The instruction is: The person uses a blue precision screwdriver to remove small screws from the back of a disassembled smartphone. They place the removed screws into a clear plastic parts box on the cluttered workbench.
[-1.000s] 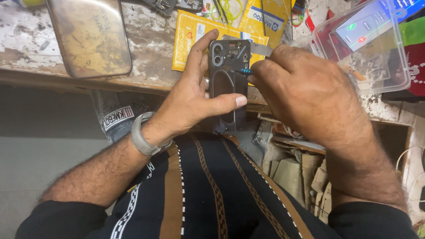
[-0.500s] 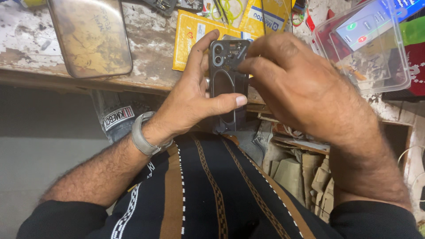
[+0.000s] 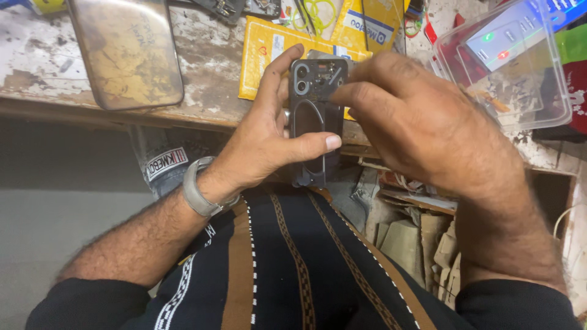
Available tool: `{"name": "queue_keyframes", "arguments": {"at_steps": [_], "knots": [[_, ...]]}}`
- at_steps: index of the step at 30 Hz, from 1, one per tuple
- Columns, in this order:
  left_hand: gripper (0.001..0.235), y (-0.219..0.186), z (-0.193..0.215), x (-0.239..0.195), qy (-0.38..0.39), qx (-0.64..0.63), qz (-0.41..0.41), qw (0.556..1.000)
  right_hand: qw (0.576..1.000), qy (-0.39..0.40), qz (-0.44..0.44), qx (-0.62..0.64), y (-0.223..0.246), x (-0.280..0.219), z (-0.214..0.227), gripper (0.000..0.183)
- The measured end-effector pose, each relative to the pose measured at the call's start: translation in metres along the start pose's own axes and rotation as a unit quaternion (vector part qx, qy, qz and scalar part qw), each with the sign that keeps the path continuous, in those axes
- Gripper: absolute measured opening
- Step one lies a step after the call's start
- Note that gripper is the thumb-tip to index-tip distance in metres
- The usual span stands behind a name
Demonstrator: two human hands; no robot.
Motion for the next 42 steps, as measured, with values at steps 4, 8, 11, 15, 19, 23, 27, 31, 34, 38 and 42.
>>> {"name": "queue_keyframes", "arguments": {"at_steps": [4,8,11,15,19,23,27,31,34,38,42], "knots": [[0.113,0.001,-0.004,0.001,0.005,-0.022,0.004,1.000,0.998,-0.001,-0.050,-0.048,0.001,-0.007,-0.001,0.030],[0.113,0.002,-0.001,-0.001,-0.003,0.001,0.019,1.000,1.000,-0.002,-0.013,-0.002,0.002,-0.005,0.002,0.030],[0.111,0.001,-0.003,-0.001,0.009,-0.016,-0.017,1.000,0.997,0.031,-0.065,-0.031,-0.005,-0.008,-0.005,0.023],[0.112,0.003,-0.001,-0.002,0.006,-0.008,0.012,1.000,1.000,0.008,-0.015,0.005,-0.007,-0.013,-0.005,0.033],[0.111,0.002,-0.003,0.000,0.011,-0.026,-0.002,1.000,0.998,0.013,-0.052,-0.021,-0.009,-0.015,-0.008,0.030],[0.111,0.003,-0.004,-0.001,0.002,-0.022,0.013,1.000,0.996,-0.068,-0.039,0.050,-0.002,-0.018,-0.005,0.037],[0.111,-0.001,-0.007,0.000,0.005,-0.018,0.018,1.000,0.991,-0.110,-0.053,0.060,-0.016,-0.042,-0.007,0.032],[0.110,-0.006,-0.014,0.007,0.001,-0.047,0.038,0.998,0.933,-0.262,-0.164,0.187,-0.056,-0.107,-0.014,0.026],[0.108,-0.005,-0.017,0.009,-0.009,-0.059,0.061,0.996,0.850,-0.392,-0.243,0.254,-0.080,-0.179,-0.019,0.023],[0.106,-0.006,-0.021,0.009,-0.026,-0.056,0.073,0.995,0.769,-0.480,-0.313,0.282,-0.096,-0.251,-0.038,0.023],[0.106,-0.004,-0.022,0.011,-0.025,-0.040,0.066,0.997,0.771,-0.461,-0.344,0.272,-0.097,-0.281,-0.058,0.023]]}}
Point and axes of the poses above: each hand's wrist, its own x-axis towards the middle knuckle, its own z-axis out of the back of the hand, y = z × x, the point moved 4 cm from there along x, towards the middle knuckle, and after that the axes turned 2 degrees about -z, right-handed, at the moved point
